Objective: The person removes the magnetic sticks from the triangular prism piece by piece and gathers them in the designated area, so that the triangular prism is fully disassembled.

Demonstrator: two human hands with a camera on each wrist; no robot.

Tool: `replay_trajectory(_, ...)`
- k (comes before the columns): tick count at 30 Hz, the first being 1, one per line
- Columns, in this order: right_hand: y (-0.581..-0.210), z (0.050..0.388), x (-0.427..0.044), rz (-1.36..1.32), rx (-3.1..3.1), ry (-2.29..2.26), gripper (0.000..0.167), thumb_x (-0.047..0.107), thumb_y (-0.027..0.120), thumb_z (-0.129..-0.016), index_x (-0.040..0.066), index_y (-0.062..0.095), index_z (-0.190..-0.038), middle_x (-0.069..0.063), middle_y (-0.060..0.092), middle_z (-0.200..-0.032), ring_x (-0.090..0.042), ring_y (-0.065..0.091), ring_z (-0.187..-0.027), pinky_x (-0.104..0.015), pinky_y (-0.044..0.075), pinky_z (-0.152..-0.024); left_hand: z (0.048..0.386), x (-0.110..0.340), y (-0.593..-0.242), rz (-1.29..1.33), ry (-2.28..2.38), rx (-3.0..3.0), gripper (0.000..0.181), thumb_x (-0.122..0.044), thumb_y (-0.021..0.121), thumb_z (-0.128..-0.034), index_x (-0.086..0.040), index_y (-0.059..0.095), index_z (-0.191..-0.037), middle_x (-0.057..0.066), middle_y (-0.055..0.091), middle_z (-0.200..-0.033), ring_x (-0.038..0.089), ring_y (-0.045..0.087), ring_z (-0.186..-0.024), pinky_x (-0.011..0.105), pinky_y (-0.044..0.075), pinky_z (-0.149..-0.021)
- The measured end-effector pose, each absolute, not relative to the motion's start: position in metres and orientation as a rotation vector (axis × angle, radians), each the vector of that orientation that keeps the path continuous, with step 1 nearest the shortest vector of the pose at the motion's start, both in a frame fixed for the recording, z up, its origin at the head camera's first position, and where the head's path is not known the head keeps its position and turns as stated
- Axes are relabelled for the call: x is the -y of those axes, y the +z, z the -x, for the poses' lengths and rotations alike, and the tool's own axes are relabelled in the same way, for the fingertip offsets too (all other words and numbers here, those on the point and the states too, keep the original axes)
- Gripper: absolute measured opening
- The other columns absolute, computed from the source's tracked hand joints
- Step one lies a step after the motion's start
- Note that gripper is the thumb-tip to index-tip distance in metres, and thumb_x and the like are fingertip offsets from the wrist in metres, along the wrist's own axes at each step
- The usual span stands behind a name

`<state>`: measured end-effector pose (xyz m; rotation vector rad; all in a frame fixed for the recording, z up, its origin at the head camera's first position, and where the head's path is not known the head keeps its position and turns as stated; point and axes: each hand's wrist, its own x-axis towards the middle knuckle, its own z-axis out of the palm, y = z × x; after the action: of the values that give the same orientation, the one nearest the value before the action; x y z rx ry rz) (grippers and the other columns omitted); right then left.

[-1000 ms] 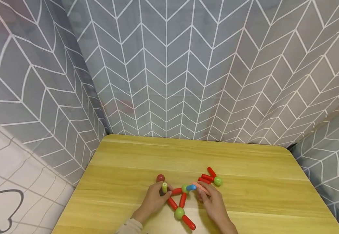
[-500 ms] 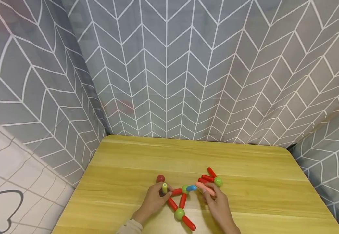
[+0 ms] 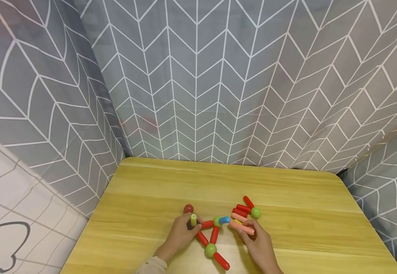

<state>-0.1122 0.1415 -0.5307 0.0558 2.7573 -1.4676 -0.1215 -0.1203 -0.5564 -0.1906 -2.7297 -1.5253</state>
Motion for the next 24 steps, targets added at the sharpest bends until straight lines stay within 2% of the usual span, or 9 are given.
replay_trajectory(5,-0.5321,0.11,-0.143,-0.075,-2.76,-1.427,0.024,0.012,0.077,-0.088,0.008,0.064,-0.109,-0.005,0.07,-0.094,-0.006,0.051,-0.073,-0.018,0.044,-0.061,0.1212,0.1202,-0.5577,0.187,-1.516,2.736,0.011,-0.012,0.075,-0.088,-0.021,0.073,-0.095,-0.007,0.074,-0.097,0.015,0.067,-0.099,0.026,0.05,-0.089)
replay_trajectory(12,-0.5333,0.1086,-0.1434,-0.061,-2.814,-1.352,0.022,0.01,0.079,-0.085,0.009,0.066,-0.103,-0.003,0.07,-0.09,-0.005,0.048,-0.069,-0.017,0.041,-0.059,0.1213,0.1199,-0.5574,0.175,-1.514,2.74,0.012,-0.012,0.075,-0.0877,-0.021,0.073,-0.094,-0.007,0.074,-0.097,0.01,0.064,-0.096,0.024,0.048,-0.085)
replay_trajectory(24,-0.5371,0.111,-0.1432,0.007,-2.917,-1.192,0.02,0.017,0.085,-0.079,0.013,0.073,-0.094,0.004,0.068,-0.081,-0.004,0.047,-0.067,-0.017,0.039,-0.06,0.1215,0.1194,-0.555,0.174,-1.516,2.737,0.011,-0.012,0.074,-0.0885,-0.02,0.073,-0.095,-0.006,0.074,-0.096,0.009,0.063,-0.094,0.022,0.048,-0.083)
